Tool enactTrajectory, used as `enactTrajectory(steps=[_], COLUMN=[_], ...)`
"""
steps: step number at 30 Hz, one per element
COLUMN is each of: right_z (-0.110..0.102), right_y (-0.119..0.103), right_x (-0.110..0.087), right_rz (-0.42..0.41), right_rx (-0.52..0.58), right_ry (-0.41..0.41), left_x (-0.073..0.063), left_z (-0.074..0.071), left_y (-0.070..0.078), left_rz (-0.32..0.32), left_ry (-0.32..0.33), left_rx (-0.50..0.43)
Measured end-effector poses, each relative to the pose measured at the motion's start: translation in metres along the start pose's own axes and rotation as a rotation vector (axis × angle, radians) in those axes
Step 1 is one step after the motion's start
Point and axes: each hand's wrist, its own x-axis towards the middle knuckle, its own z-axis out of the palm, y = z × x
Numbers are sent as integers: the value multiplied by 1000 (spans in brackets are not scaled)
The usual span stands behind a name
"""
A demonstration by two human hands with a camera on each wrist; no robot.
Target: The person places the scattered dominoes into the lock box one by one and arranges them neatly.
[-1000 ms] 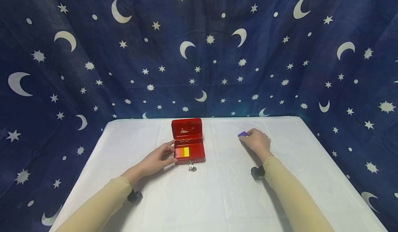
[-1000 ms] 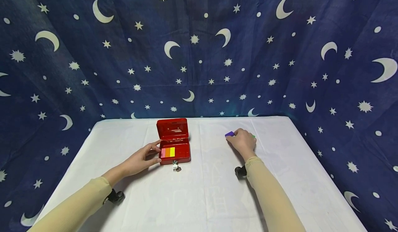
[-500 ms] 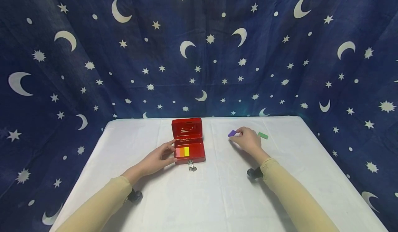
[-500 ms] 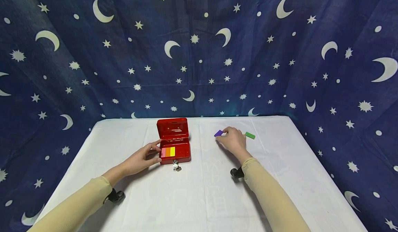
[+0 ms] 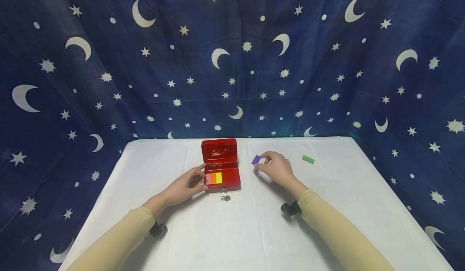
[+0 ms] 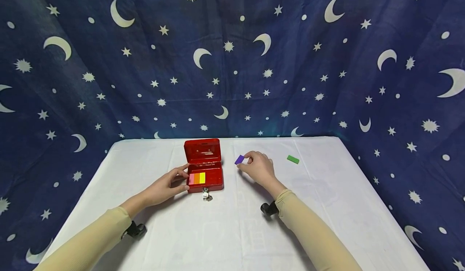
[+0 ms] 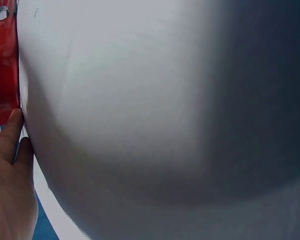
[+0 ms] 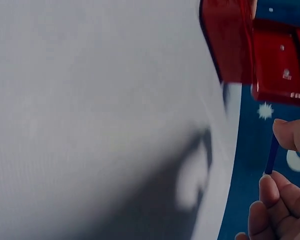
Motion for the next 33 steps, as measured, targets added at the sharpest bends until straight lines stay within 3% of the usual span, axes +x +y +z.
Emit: enactTrajectory(steps=[18,33], right_z=[25,41], right_y=[-38,-60], right_x=[-10,-4], right_rz=[-68,-176], right_rx=[45,-25], right_ry=[-118,-196], left_x=[-1,1], left_z=[0,0], left_y=[1,-1], left_rz=[12,15], left_ry=[-5,10], left_rx=[-12,19])
